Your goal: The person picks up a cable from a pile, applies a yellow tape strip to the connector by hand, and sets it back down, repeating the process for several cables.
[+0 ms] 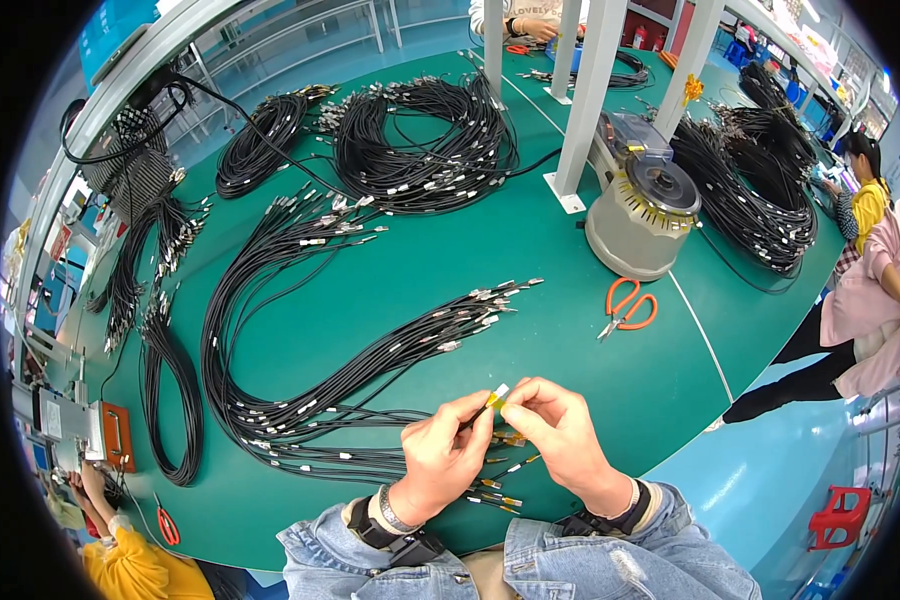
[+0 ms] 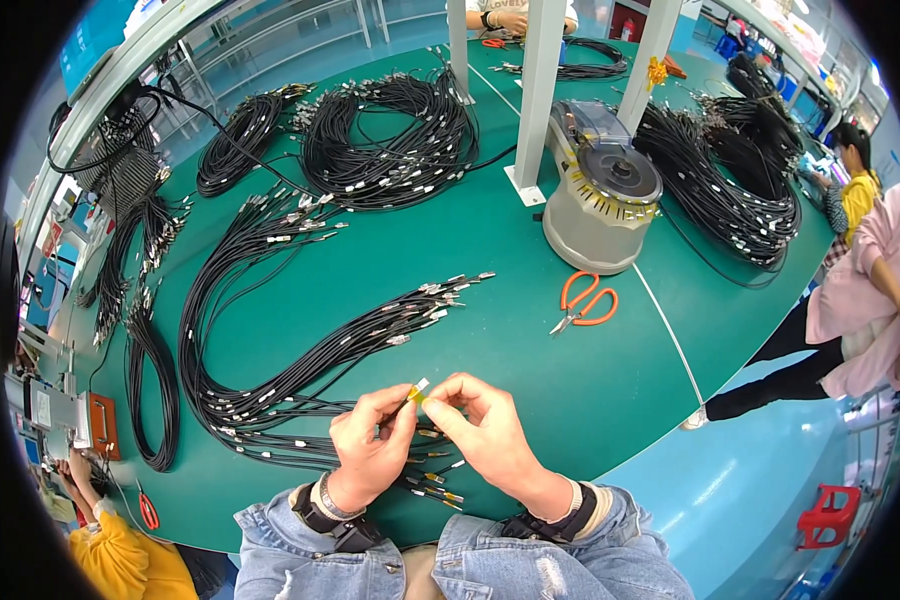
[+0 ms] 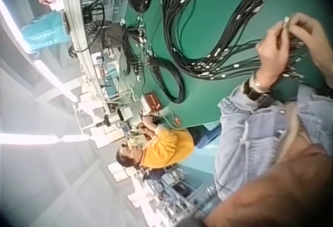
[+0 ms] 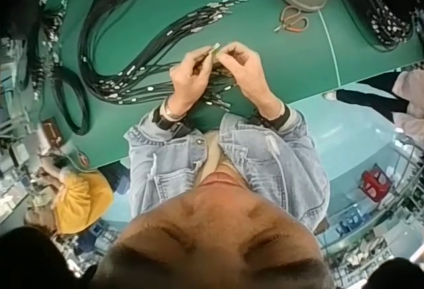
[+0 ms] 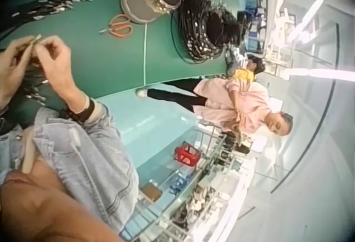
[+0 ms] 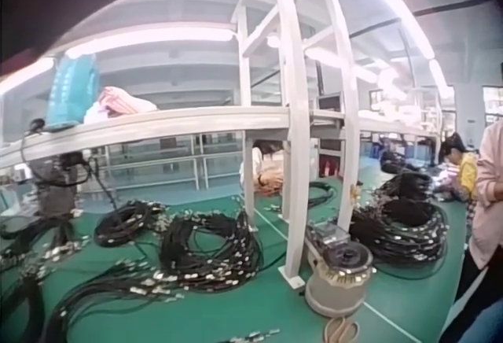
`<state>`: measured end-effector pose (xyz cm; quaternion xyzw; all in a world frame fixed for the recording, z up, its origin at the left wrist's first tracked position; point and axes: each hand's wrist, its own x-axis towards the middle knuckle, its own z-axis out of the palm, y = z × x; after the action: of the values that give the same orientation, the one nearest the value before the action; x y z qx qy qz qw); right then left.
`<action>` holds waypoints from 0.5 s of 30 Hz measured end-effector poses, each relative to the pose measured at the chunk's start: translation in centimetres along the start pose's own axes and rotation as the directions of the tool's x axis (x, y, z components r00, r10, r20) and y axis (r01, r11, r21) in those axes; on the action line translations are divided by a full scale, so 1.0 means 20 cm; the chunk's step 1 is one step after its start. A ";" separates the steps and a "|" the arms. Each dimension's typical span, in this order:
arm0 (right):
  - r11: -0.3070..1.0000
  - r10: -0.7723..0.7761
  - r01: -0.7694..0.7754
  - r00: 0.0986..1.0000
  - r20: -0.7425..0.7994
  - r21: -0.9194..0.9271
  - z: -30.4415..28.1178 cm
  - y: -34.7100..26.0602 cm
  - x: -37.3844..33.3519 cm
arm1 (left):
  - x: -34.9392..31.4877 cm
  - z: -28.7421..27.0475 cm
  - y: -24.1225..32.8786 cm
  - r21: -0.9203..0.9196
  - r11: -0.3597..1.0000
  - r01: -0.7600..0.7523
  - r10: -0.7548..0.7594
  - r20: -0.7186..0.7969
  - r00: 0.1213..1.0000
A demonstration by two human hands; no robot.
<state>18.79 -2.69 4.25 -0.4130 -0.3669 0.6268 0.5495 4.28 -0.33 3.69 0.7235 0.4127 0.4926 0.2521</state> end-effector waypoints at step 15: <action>0.993 -0.108 0.107 0.994 -0.025 -0.058 0.01 0.03 0.02 | 0.01 -0.02 0.02 -0.123 0.984 0.128 -0.118 0.090 0.989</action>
<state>18.43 -2.38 3.75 -0.4167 -0.3984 0.5798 0.5757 4.14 -0.31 4.16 0.6986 0.4132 0.4713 0.3451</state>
